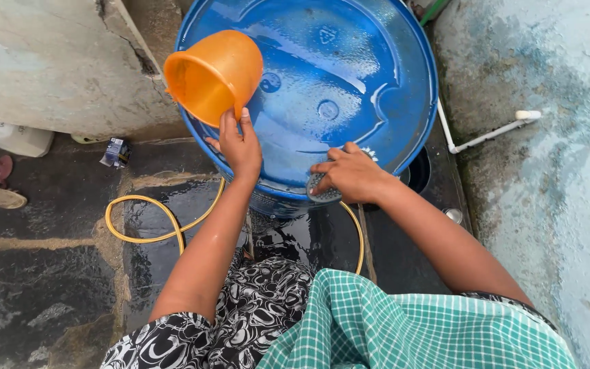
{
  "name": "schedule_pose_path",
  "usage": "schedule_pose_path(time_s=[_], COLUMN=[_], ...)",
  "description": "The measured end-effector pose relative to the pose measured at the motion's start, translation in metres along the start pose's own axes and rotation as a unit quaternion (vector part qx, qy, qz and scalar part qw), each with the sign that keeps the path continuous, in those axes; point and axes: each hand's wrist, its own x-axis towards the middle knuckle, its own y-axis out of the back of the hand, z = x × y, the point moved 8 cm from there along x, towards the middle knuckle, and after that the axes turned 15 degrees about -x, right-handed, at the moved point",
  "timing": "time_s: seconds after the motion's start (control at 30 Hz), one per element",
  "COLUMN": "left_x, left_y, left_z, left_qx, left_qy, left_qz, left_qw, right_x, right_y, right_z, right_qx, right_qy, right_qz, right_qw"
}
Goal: The person is washing the lid and the exterior of a large blue plastic barrel using water, a brush, and a plastic mug.
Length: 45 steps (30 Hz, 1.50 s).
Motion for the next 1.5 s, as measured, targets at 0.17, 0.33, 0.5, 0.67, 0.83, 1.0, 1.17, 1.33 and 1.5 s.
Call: schedule_pose_path(time_s=[0.17,0.33,0.5,0.67,0.83,1.0,1.17,1.33,1.5], left_x=[-0.019,-0.021,-0.025,-0.025,-0.028,-0.026,-0.050,-0.095,-0.106], left_y=[-0.008,-0.007,-0.004,-0.003,-0.003,-0.002,-0.031,-0.090,-0.122], left_z=[-0.009,-0.013,-0.008,-0.001,-0.009,-0.004,0.014,0.041,0.063], left_qx=[0.040,0.057,0.057,0.053,0.073,0.058,0.091,0.111,0.083], left_qy=[-0.010,-0.030,-0.036,-0.028,-0.049,-0.058,-0.079,-0.127,-0.123], left_qz=[-0.004,0.005,0.004,0.007,0.000,0.014,-0.010,-0.086,-0.153], left_qw=[0.999,0.998,0.998,0.998,0.996,0.997,0.993,0.982,0.977], right_x=[-0.023,-0.008,-0.029,-0.079,-0.106,-0.103,-0.112,-0.104,-0.108], right_y=[-0.005,-0.009,-0.012,-0.051,-0.083,-0.071,-0.116,-0.150,-0.145], right_z=[0.008,-0.014,-0.011,0.053,0.088,0.062,0.107,0.144,0.146], right_qx=[-0.004,0.034,0.060,0.059,0.039,0.038,0.114,0.152,0.138], right_qy=[-0.037,-0.044,-0.093,-0.165,-0.258,-0.261,-0.456,-0.563,-0.596], right_qz=[-0.028,0.037,0.067,-0.022,-0.049,0.023,-0.049,-0.068,-0.071], right_qw=[0.999,0.998,0.992,0.984,0.964,0.964,0.881,0.810,0.788])
